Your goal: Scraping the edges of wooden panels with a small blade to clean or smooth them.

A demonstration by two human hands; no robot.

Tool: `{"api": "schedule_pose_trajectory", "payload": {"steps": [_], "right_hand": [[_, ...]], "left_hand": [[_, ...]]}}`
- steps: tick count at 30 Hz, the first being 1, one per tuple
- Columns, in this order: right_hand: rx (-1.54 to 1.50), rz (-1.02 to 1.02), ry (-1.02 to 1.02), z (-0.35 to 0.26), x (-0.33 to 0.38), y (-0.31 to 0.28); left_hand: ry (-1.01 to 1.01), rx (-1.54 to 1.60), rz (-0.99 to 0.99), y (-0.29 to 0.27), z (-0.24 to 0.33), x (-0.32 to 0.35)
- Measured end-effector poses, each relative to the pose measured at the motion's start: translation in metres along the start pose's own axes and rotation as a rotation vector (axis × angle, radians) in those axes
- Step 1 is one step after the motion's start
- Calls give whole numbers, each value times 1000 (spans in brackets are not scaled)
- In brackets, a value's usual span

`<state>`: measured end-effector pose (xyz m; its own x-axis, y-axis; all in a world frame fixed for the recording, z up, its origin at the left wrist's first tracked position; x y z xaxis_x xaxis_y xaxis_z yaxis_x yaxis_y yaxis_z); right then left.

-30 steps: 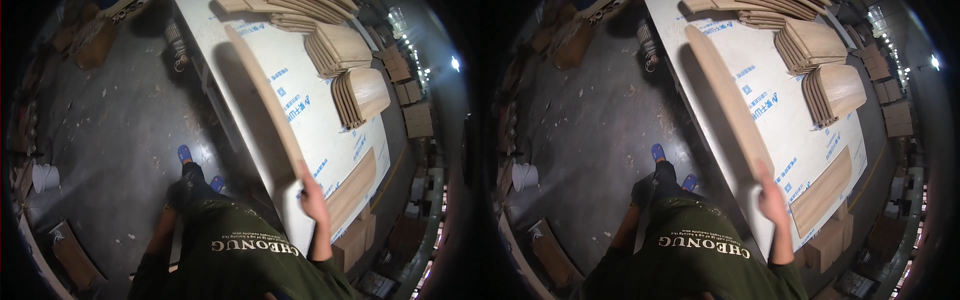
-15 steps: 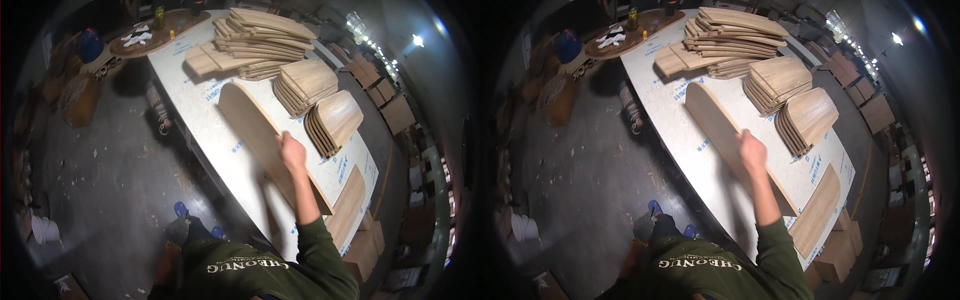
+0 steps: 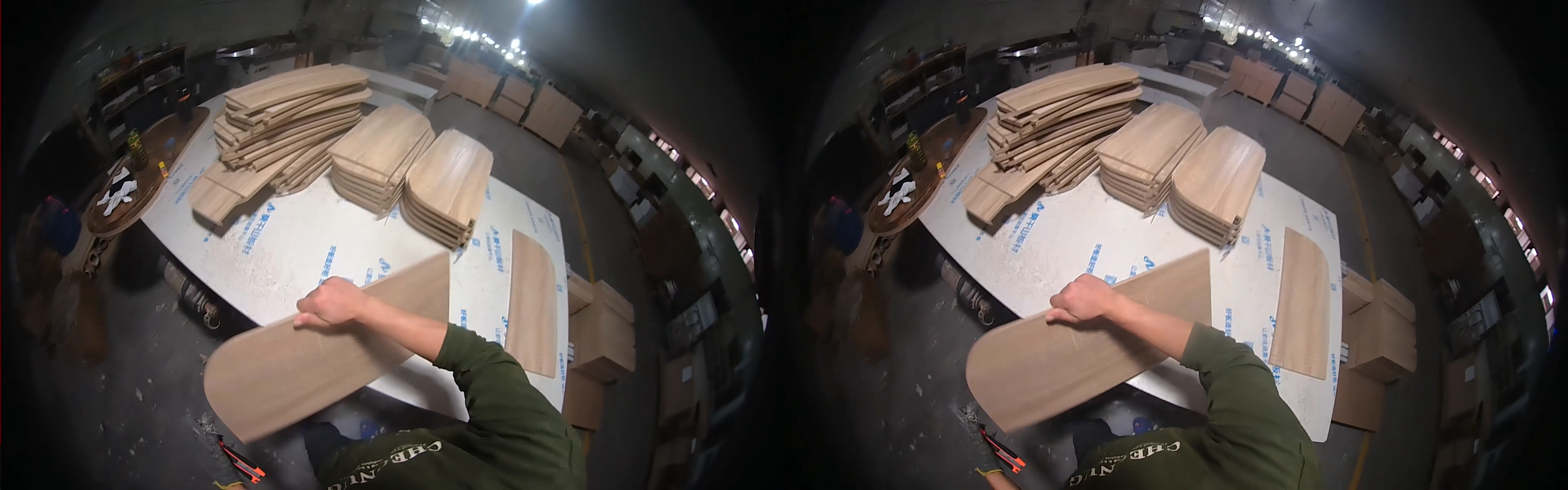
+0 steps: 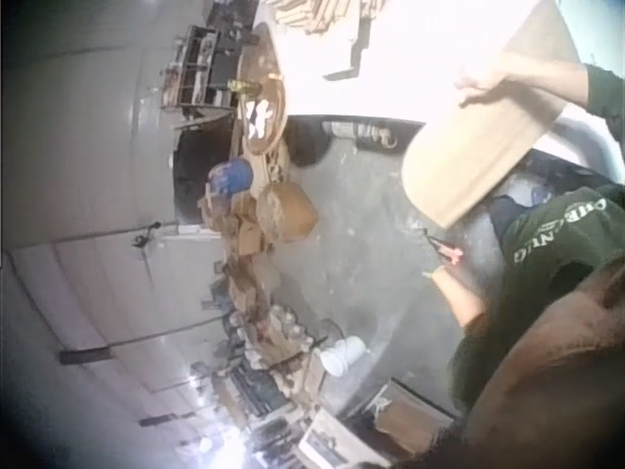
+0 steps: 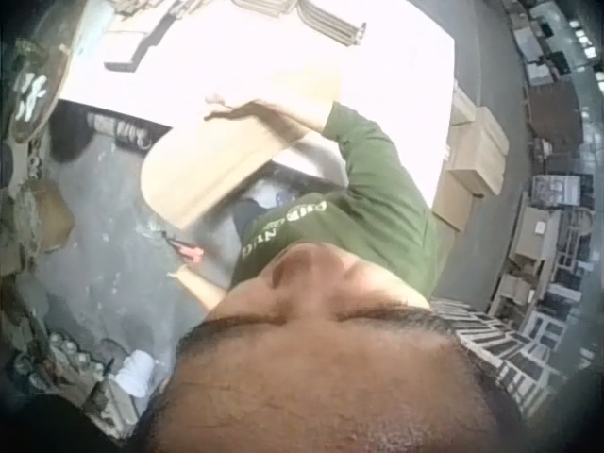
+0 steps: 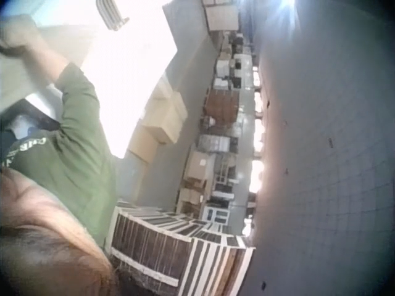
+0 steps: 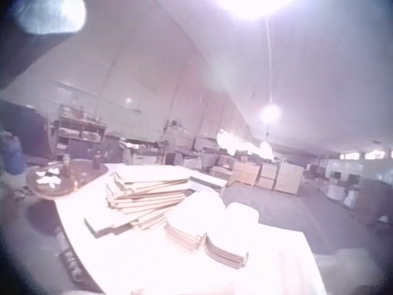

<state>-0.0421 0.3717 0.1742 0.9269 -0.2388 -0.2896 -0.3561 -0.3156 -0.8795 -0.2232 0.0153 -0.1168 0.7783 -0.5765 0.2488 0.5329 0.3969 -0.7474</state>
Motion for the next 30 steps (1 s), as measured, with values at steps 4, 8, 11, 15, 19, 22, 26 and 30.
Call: {"api": "schedule_pose_trajectory", "payload": {"steps": [4,8,11,15,19,22,26,30], "right_hand": [[-113,-146,-68,-15,-2,39],[-145,-154,-38,-14,-8,64],[-95,-177,56,-10,-9,80],[-198,108,88,-17,17,82],[-495,132,320,-16,107,78],[-948,-518,694,-27,205,105],[-1163,-889,1004,-61,286,158],[-1463,-708,1163,-84,308,214]], "left_hand": [[-73,100,12,-13,-13,17],[-138,222,-16,-4,-4,24],[-186,307,-46,9,13,19],[-260,413,-61,20,18,21],[-358,563,-71,15,6,52],[-530,694,-122,8,3,85],[-196,858,-250,19,65,80],[-208,640,-310,26,100,72]]}}
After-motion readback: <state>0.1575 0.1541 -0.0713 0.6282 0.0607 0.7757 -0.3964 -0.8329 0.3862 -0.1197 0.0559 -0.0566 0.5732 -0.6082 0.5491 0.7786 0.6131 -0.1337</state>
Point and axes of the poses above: each hand's wrist, its own x-axis away from the middle knuckle, its own y-axis out of the palm, z = x × y, the point moved 4 cm from there along -x, towards the middle knuckle, and after that the axes turned 11 degrees about -x, right-handed, at the moved point
